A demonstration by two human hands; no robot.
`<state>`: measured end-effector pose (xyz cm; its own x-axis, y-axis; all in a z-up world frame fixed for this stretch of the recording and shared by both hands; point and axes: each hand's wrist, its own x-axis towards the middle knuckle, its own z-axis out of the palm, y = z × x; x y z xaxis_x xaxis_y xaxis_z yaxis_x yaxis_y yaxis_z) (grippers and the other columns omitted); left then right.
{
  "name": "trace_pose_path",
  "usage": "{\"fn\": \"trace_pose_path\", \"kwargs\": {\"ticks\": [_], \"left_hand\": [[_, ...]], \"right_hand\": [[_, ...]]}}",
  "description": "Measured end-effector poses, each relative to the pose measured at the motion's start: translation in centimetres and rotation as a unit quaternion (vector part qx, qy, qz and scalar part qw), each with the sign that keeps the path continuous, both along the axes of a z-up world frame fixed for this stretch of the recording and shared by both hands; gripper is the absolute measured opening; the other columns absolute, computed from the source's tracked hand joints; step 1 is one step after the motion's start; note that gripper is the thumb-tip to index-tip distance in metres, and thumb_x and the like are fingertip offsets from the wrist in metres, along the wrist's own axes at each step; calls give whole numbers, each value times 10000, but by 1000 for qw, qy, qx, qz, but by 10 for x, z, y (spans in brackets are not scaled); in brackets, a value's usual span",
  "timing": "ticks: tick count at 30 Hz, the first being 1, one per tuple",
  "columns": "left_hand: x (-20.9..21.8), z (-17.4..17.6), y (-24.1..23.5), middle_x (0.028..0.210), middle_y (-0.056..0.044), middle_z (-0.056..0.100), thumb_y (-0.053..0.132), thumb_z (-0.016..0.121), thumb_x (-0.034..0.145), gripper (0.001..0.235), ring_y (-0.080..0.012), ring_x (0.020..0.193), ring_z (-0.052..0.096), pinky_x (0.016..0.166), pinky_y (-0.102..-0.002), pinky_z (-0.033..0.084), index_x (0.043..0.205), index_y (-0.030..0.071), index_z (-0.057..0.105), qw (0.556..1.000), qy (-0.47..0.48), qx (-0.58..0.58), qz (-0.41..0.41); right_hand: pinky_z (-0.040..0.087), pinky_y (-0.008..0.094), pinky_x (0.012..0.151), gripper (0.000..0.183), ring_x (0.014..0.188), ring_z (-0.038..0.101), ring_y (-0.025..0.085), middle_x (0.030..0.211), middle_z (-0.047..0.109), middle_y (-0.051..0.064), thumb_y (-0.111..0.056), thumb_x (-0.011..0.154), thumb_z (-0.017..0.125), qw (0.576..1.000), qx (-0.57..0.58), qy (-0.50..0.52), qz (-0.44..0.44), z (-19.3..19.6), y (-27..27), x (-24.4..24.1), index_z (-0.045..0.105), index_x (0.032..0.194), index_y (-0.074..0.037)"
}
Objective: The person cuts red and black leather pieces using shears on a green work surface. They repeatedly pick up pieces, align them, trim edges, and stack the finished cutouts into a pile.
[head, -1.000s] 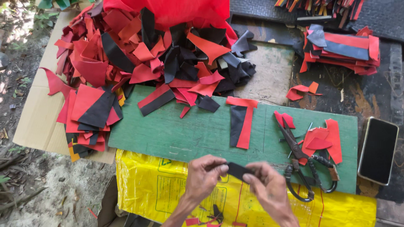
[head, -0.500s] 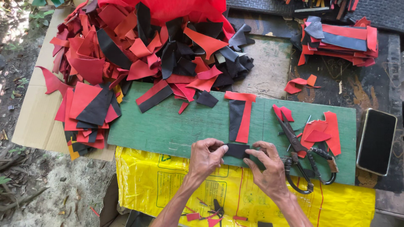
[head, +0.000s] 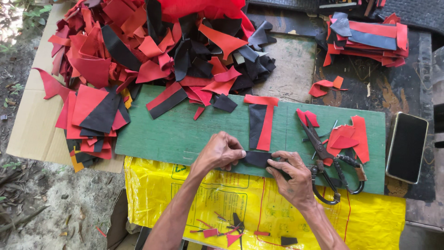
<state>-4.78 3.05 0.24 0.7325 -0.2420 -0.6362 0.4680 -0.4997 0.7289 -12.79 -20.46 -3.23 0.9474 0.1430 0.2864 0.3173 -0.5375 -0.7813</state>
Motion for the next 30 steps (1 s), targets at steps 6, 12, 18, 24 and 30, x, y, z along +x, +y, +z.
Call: {"fn": "trace_pose_path", "kwargs": {"ticks": [6,12,18,24,30], "left_hand": [[-1,6,0,592,-58,674,156,731,850,181,-113,459,638,418,-274,486,813,-17,767,999,-33,-16,2],[-2,6,-1,602,-49,674,186,723,869,204,-99,461,637,421,-266,496,850,-14,760,999,-20,-18,22],[-4,3,-2,596,-51,672,181,704,882,206,-102,454,635,411,-266,493,871,-18,754,999,-32,-20,26],[-4,2,-2,597,-49,670,175,703,882,204,-101,454,633,410,-265,488,867,-23,750,999,-33,-26,24],[-5,-2,-1,597,-49,672,178,707,877,201,-104,459,639,419,-266,500,861,-17,756,999,-37,-22,23]], "right_hand": [[553,338,819,275,951,673,227,1072,720,75,-25,742,832,1000,0,-6,-12,1,2,1,774,1010,-47],[538,348,835,290,952,670,237,1065,724,78,-28,737,834,1000,-3,-18,-8,1,2,1,770,1019,-49],[536,353,851,282,960,678,246,1077,731,79,-31,740,835,1000,-1,-21,-6,0,0,0,766,1013,-53],[545,337,802,267,959,682,225,1082,734,78,-23,763,815,1000,12,-12,-9,1,-1,0,759,1022,-58],[512,282,651,257,760,640,151,1073,710,68,18,863,721,996,48,62,-37,-1,-2,0,736,1106,-65]]}}
